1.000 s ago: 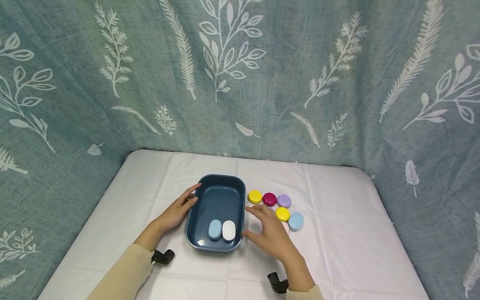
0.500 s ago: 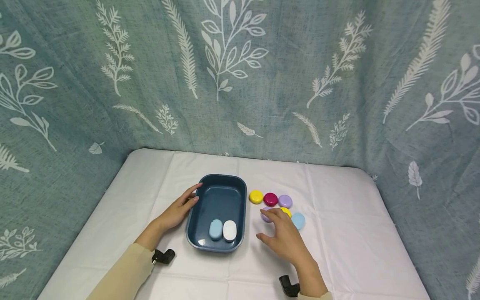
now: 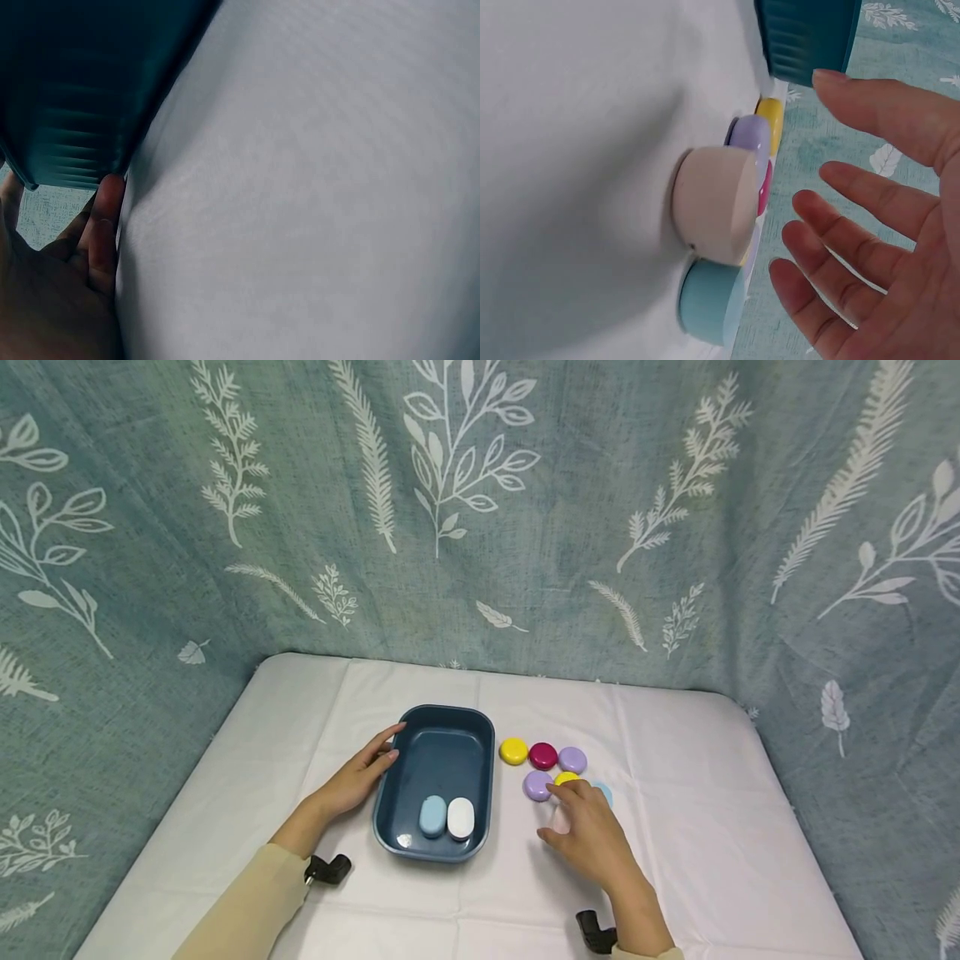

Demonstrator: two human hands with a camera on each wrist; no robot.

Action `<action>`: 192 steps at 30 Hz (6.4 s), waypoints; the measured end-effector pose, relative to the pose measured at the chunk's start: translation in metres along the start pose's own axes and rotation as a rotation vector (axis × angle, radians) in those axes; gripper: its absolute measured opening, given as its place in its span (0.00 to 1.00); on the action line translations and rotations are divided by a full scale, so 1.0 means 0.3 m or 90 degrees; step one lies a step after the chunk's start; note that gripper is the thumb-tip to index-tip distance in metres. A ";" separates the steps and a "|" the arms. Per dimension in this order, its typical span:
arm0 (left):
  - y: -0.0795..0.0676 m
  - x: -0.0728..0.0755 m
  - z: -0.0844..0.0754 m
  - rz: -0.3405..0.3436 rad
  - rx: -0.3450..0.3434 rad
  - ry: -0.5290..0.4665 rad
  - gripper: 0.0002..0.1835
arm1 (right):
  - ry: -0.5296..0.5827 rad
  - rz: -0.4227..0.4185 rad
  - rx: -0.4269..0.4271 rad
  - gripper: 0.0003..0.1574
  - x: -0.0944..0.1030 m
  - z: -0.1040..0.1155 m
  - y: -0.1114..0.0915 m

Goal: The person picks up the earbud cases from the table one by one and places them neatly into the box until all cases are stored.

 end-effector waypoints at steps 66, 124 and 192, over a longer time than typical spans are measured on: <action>-0.013 -0.002 -0.012 0.010 0.011 -0.008 0.28 | 0.002 0.027 -0.034 0.34 -0.015 0.019 0.012; -0.002 -0.002 -0.003 0.003 0.008 -0.014 0.28 | 0.118 0.057 0.118 0.35 -0.059 0.406 0.155; -0.048 -0.015 -0.102 0.002 0.020 -0.034 0.28 | 0.020 0.098 0.194 0.36 -0.286 0.543 0.223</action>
Point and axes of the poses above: each hand's wrist, its own y-axis towards the middle knuckle, its own x-axis out of the back of the hand, z = x × y, the point moved 3 cm from there along y, towards the middle knuckle, and after that the axes turned 11 degrees about -y, right-handed, at the moved point
